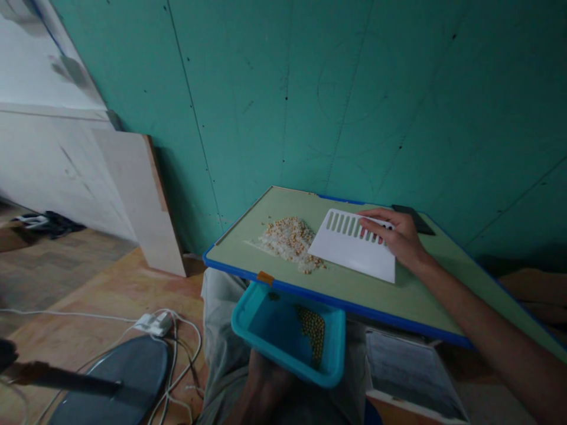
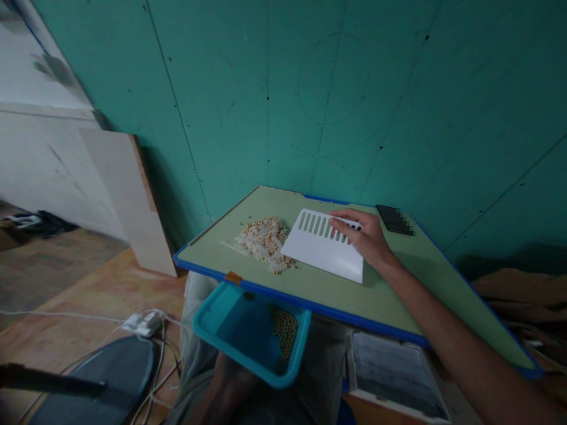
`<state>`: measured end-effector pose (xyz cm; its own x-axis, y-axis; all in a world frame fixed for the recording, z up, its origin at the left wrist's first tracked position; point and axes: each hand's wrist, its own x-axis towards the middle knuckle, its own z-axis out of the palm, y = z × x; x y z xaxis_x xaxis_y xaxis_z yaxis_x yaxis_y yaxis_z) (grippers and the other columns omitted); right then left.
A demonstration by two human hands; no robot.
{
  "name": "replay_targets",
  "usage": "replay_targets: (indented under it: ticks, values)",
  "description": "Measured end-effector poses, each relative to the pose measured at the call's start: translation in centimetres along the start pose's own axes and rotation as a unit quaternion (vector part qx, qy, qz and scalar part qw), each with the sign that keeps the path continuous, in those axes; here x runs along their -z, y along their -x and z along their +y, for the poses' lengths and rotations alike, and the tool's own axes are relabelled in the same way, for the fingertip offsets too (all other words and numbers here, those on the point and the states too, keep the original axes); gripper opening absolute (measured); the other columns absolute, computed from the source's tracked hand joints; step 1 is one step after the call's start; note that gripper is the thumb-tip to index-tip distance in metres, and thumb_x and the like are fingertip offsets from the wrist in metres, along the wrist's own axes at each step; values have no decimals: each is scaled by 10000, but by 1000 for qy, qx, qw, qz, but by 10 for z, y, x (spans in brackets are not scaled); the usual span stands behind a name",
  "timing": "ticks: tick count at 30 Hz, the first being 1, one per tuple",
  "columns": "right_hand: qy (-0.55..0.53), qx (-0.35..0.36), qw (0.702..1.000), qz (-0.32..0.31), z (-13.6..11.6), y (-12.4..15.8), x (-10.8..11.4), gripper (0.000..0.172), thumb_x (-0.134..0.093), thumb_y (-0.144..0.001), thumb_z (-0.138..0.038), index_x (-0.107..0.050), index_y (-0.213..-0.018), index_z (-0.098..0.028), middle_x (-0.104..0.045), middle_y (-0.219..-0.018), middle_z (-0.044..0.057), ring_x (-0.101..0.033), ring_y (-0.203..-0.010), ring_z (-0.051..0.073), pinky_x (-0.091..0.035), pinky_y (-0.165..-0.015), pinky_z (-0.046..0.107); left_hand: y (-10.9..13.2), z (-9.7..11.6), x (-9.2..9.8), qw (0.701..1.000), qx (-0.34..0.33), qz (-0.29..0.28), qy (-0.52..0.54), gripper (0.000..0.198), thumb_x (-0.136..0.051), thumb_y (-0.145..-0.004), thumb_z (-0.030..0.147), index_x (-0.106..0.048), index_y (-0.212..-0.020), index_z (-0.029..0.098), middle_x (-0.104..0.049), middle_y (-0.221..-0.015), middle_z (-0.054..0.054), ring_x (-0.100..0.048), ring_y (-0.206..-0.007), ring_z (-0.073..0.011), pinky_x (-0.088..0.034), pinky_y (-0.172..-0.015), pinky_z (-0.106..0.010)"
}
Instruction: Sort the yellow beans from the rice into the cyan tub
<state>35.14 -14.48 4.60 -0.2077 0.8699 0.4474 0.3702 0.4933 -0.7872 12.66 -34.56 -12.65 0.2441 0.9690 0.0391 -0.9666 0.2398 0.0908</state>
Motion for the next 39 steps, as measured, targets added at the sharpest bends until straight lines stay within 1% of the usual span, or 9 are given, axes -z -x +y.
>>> replay_targets:
  ticks: [7, 12, 14, 17, 20, 26, 33, 36, 39]
  values:
    - [6, 5, 1000, 0, 2, -1, 5, 253, -790, -794, -459, -810, -973, -281, -748, -788, 28, -581, -579, 166, -419, -480, 287, 2, 3, 28, 999, 22, -38, 19, 467, -446, -1007, 468, -793, -1126, 179, -755, -1214, -70, -720, -1081, -230, -493, -1085, -380]
    - [22, 15, 1000, -9, -2, 1, 3, 272, -781, -803, -472, -809, -997, -282, -756, -802, 33, -589, -571, 170, -421, -478, 295, -4, 3, 12, 998, 2, -58, 17, 600, -335, -1022, 549, -682, -1327, 167, -684, -1351, -94, -681, -1178, -236, -400, -1165, -414]
    - [32, 19, 999, -4, -4, 2, 3, 280, -779, -805, -475, -808, -1001, -277, -767, -839, 40, -603, -583, 172, -422, -482, 297, -4, 3, 3, 993, 18, -112, 30, 634, -256, -1040, 540, -590, -1423, 160, -741, -1246, -67, -690, -1161, -193, -355, -1200, -370]
    - [45, 27, 999, -3, -6, 2, 2, 279, -772, -810, -474, -808, -997, -270, -770, -851, 44, -609, -585, 170, -423, -486, 297, -2, 4, -1, 978, 17, -205, 23, 648, -158, -1059, 485, -588, -1417, 158, -684, -1351, -57, -668, -1207, -180, -294, -1234, -345]
    - [52, 34, 998, -14, -8, 3, 2, 269, -763, -818, -468, -808, -991, -266, -761, -801, 43, -624, -595, 178, -436, -496, 299, 0, 5, 2, 972, 22, -234, 28, 618, -188, -1071, 409, -655, -1347, 114, -664, -1380, -47, -628, -1273, -161, -223, -1255, -291]
    - [46, 33, 998, -29, -14, 6, -1, 249, -770, -816, -453, -812, -973, -264, -750, -757, 37, -598, -567, 165, -426, -482, 292, -1, 5, 7, 976, 13, -216, 22, 536, -277, -1063, 394, -643, -1347, 125, -598, -1428, -63, -629, -1275, -157, -224, -1257, -285]
    - [33, 23, 998, -43, -16, 9, -3, 262, -768, -816, -461, -810, -988, -269, -757, -772, 36, -579, -560, 154, -413, -482, 287, 0, 5, 10, 971, 14, -239, 16, 554, -250, -1068, 384, -623, -1375, 113, -614, -1421, -43, -579, -1336, -155, -378, -1170, -236]
    - [29, 19, 998, -48, -18, 10, -5, 270, -770, -811, -469, -810, -980, -262, -752, -761, 38, -567, -548, 153, -403, -467, 287, 1, 7, 19, 983, 5, -185, -8, 502, -312, -1058, 395, -643, -1353, 160, -645, -1387, -24, -616, -1293, -165, -452, -1116, -248]
    - [22, 19, 998, -51, -18, 11, -6, 261, -773, -812, -456, -811, -983, -262, -745, -744, 31, -546, -527, 143, -392, -456, 282, 0, 7, 24, 997, -1, -79, -16, 484, -413, -1018, 473, -716, -1275, 196, -678, -1349, -22, -670, -1213, -197, -477, -1113, -307]
